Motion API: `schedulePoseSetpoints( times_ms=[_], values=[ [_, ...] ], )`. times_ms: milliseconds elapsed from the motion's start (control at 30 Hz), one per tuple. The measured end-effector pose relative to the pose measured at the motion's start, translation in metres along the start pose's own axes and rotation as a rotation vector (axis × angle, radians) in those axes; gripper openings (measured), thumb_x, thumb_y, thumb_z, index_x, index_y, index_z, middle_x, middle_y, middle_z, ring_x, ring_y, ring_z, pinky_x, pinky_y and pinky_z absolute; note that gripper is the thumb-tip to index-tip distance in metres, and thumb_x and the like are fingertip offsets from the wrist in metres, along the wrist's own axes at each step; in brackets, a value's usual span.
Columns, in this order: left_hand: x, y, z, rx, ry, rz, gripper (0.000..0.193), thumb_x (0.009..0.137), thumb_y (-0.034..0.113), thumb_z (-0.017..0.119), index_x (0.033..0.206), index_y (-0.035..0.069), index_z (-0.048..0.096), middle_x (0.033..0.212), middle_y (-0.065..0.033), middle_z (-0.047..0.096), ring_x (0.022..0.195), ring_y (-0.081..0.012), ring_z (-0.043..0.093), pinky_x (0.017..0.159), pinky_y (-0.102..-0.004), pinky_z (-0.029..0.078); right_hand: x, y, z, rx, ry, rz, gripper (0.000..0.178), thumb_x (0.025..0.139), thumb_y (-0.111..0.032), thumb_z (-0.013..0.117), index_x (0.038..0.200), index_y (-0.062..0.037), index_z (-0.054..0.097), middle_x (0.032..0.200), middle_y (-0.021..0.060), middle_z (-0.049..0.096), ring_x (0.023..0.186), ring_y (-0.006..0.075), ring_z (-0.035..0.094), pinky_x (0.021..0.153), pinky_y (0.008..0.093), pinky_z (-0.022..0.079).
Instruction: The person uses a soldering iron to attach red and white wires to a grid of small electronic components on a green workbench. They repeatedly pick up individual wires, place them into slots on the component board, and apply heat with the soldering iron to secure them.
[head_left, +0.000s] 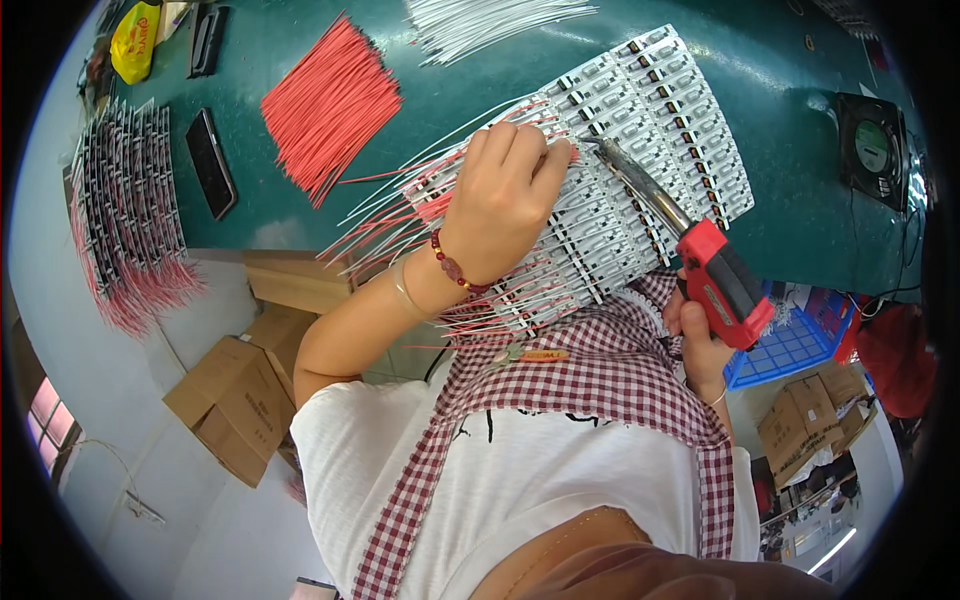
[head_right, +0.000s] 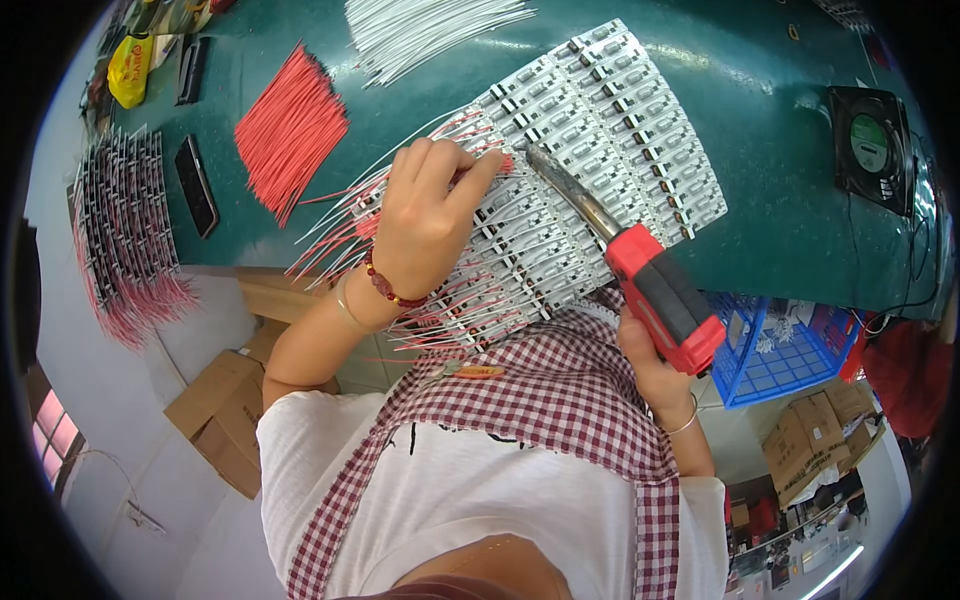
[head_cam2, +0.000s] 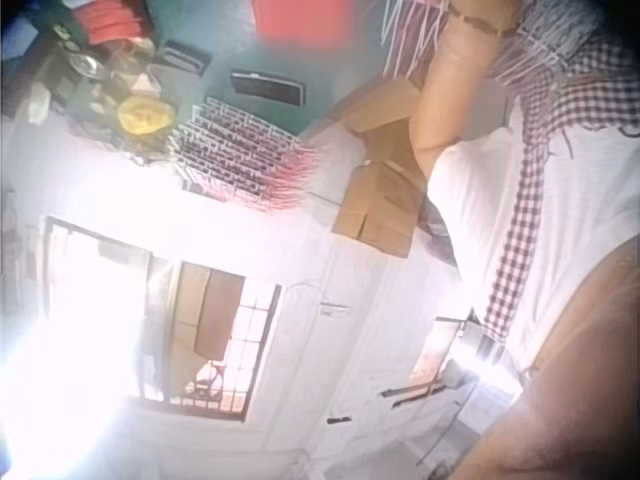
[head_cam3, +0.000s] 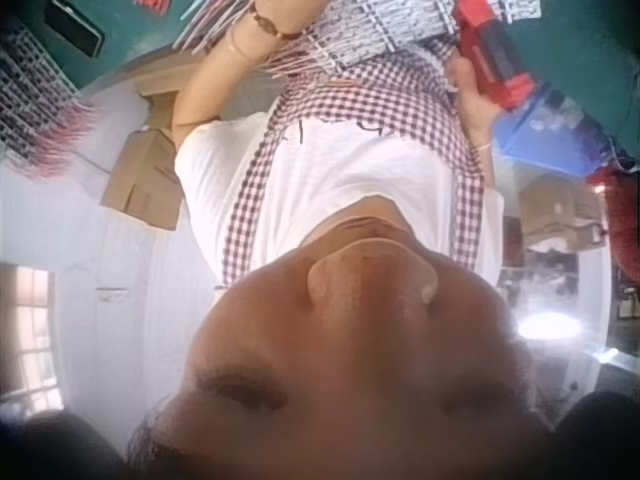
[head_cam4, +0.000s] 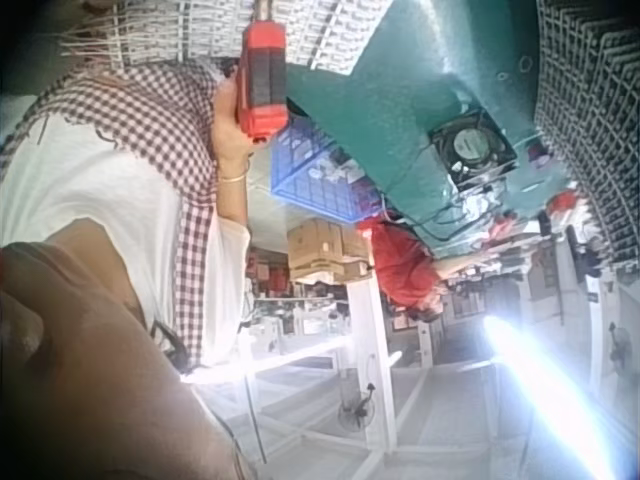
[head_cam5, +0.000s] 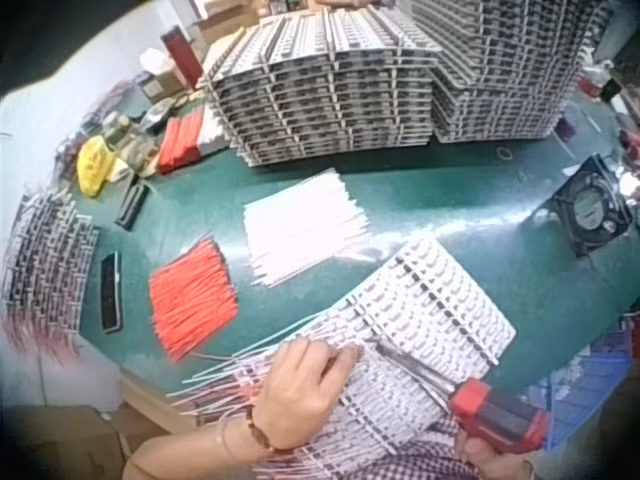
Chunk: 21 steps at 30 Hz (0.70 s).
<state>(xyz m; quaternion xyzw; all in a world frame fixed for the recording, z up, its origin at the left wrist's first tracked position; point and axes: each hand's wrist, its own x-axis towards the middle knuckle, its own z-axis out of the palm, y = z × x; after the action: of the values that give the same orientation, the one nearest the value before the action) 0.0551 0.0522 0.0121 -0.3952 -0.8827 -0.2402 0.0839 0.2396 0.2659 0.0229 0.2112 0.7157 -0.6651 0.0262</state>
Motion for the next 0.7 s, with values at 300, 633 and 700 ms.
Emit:
schedulePoseSetpoints(
  times_ms=[300,633,700],
  values=[
    [0.002,0.0,0.0,-0.013,-0.047,0.015,0.016,0.078,0.007,0.065,0.091,-0.002,0.064,0.08,-0.0089,0.047,0.078,-0.0242,0.048,0.067,-0.0358,0.04,-0.004,0.013,-0.008,-0.072,-0.038,0.032,0.025,0.091,-0.012,0.065,0.111,0.0031,0.061,0.088,0.0065,0.063,0.076,0.0136,0.057,0.068,0.0283,0.047],
    [0.006,0.002,-0.001,0.064,-0.044,0.001,0.023,0.073,0.003,0.063,0.096,0.002,0.069,0.078,-0.0041,0.049,0.074,-0.0206,0.049,0.067,-0.0343,0.039,-0.007,-0.002,-0.012,0.136,-0.054,0.06,0.019,0.093,-0.008,0.063,0.108,0.0029,0.064,0.095,0.0053,0.065,0.084,0.0131,0.06,0.074,0.0283,0.049],
    [0.006,0.003,-0.003,0.07,-0.023,0.013,0.023,0.074,0.004,0.064,0.096,0.002,0.069,0.078,-0.0041,0.049,0.074,-0.0205,0.049,0.067,-0.0344,0.039,-0.01,0.006,-0.014,0.1,-0.042,0.037,0.02,0.093,-0.008,0.063,0.109,0.0029,0.064,0.096,0.005,0.065,0.086,0.0131,0.06,0.076,0.0288,0.049]
  ],
)
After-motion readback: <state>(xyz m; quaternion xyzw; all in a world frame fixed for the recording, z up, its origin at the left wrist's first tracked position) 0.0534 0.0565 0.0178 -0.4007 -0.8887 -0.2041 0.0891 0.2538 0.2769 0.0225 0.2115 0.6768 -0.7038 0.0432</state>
